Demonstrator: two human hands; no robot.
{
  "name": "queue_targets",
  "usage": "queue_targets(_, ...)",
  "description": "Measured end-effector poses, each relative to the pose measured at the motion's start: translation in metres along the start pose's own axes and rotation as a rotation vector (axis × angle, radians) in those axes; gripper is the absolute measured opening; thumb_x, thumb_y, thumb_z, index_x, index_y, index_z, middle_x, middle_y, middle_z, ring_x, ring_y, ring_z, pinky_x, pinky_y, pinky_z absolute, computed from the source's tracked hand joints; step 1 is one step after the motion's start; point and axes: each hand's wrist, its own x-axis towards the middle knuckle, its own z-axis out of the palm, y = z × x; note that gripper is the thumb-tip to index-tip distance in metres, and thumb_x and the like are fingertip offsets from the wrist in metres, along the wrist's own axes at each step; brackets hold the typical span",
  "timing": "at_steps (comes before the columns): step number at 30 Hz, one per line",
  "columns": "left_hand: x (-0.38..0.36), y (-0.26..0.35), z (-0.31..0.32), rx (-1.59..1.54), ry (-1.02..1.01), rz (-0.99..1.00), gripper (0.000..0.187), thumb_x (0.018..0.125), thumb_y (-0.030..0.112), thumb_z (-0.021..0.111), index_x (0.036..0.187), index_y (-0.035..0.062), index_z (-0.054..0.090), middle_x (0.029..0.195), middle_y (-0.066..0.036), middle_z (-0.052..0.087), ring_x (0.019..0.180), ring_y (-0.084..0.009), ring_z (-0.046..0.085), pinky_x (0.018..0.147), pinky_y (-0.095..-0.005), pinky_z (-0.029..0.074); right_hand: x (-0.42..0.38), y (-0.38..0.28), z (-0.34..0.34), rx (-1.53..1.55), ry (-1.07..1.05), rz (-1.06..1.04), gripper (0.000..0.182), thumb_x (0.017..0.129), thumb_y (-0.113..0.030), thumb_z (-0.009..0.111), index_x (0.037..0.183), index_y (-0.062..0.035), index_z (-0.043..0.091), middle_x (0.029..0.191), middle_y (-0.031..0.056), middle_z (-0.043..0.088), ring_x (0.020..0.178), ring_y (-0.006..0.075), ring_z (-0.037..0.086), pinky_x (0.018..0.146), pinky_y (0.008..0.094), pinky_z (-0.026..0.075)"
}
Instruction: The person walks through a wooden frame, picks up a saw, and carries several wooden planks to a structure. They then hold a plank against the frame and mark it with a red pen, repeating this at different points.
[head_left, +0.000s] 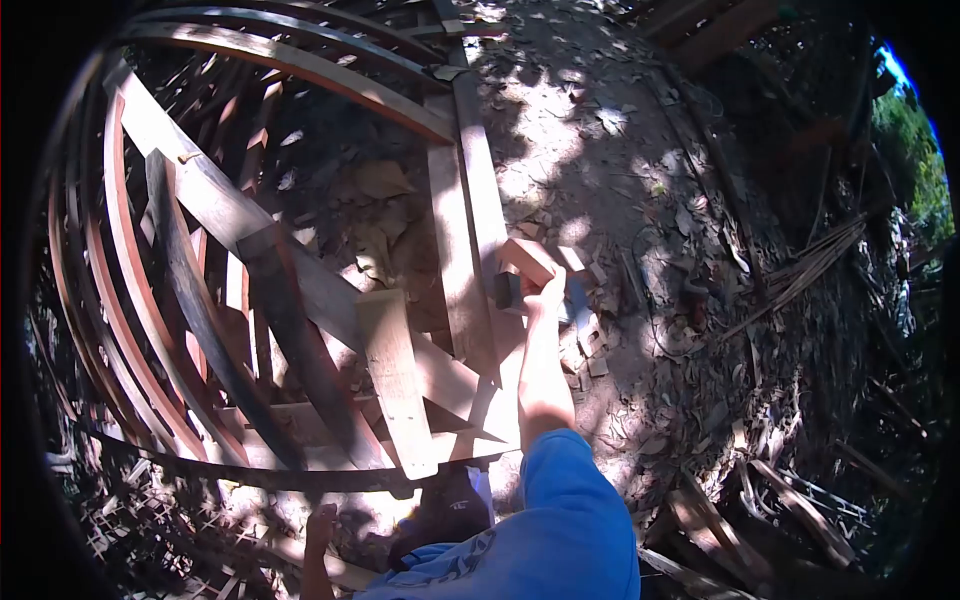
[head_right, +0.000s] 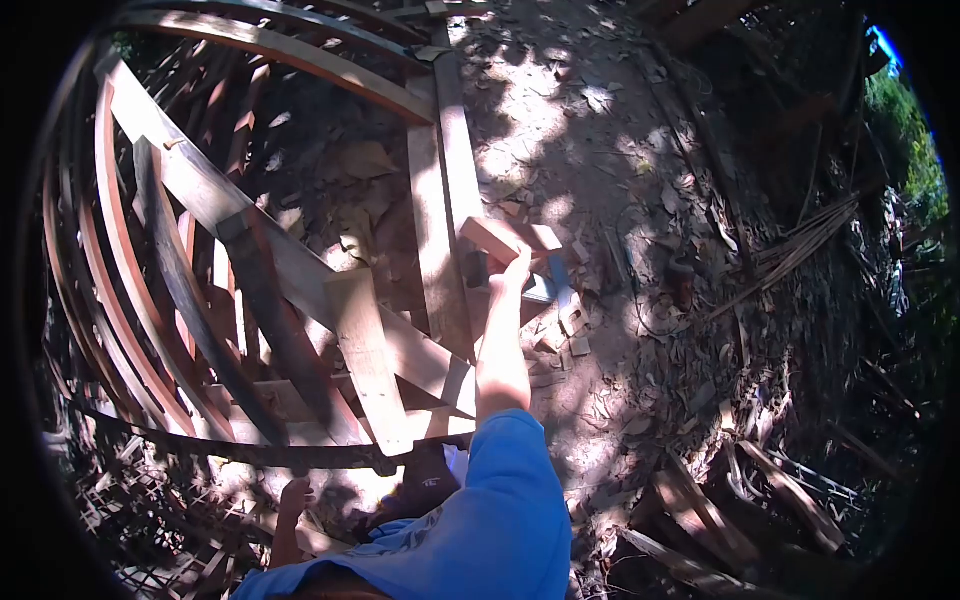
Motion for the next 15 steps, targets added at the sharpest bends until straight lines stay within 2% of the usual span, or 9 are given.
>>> queue_targets(4,0.019,-0.005,0.013,0.086,-0.006,-0.022,0.034,0.09,0.036,0.064,0.112,0.0101,0.064,0.096,-0.006,0.064,0.078,-0.0164,0.065,0.06,-0.0288,0.05,0.053,0.002,-0.007,-0.053,0.042,0.021,0.069,0.091,-0.056,0.058,0.127,0.0017,0.05,0.098,0.0147,0.061,0.076,0.0202,0.062,0.069,0.0322,0.055)
queue_targets(9,0.04,-0.01,0.012,0.241,0.015,0.056,0.032,0.089,0.032,0.065,0.115,0.0116,0.064,0.101,-0.005,0.064,0.08,-0.0167,0.066,0.063,-0.0299,0.052,0.105,0.031,-0.01,-0.141,0.091,0.04,0.068,0.092,-0.055,0.058,0.128,0.0016,0.05,0.098,0.0144,0.061,0.076,0.0197,0.062,0.068,0.0312,0.055)
queue_targets(10,0.045,-0.013,0.009,0.333,0.005,0.154,0.032,0.089,0.031,0.065,0.115,0.0119,0.064,0.102,-0.005,0.064,0.081,-0.0168,0.066,0.064,-0.0301,0.052,0.115,0.035,-0.008,-0.178,0.106,0.034,0.068,0.092,-0.055,0.058,0.128,0.0016,0.05,0.098,0.0143,0.061,0.076,0.0196,0.062,0.068,0.031,0.055)
queue_targets(13,0.055,-0.038,-0.012,0.759,0.052,0.766,0.032,0.089,0.029,0.065,0.117,0.0128,0.064,0.105,-0.005,0.064,0.082,-0.0169,0.066,0.066,-0.0308,0.053,0.122,0.045,-0.001,-0.392,0.192,0.025,0.067,0.092,-0.054,0.058,0.129,0.0015,0.049,0.098,0.0141,0.061,0.076,0.0193,0.061,0.067,0.0304,0.054)
queue_targets(14,0.049,-0.027,-0.014,0.5,0.016,0.674,0.037,0.092,0.037,0.063,0.116,0.0084,0.061,0.087,-0.004,0.065,0.07,-0.0139,0.066,0.057,-0.0291,0.05,0.114,0.046,0.002,-0.523,0.239,0.025,0.067,0.092,-0.054,0.058,0.129,0.0015,0.049,0.098,0.014,0.061,0.076,0.0192,0.061,0.067,0.0302,0.054)
queue_targets(15,0.04,-0.025,-0.008,0.41,0.061,0.545,0.033,0.092,0.03,0.062,0.115,0.0068,0.062,0.09,-0.006,0.067,0.072,-0.0151,0.068,0.059,-0.03,0.052,0.095,0.043,0.01,-0.646,0.268,0.021,0.067,0.092,-0.053,0.058,0.129,0.0015,0.049,0.098,0.014,0.061,0.076,0.0192,0.061,0.067,0.0301,0.054)
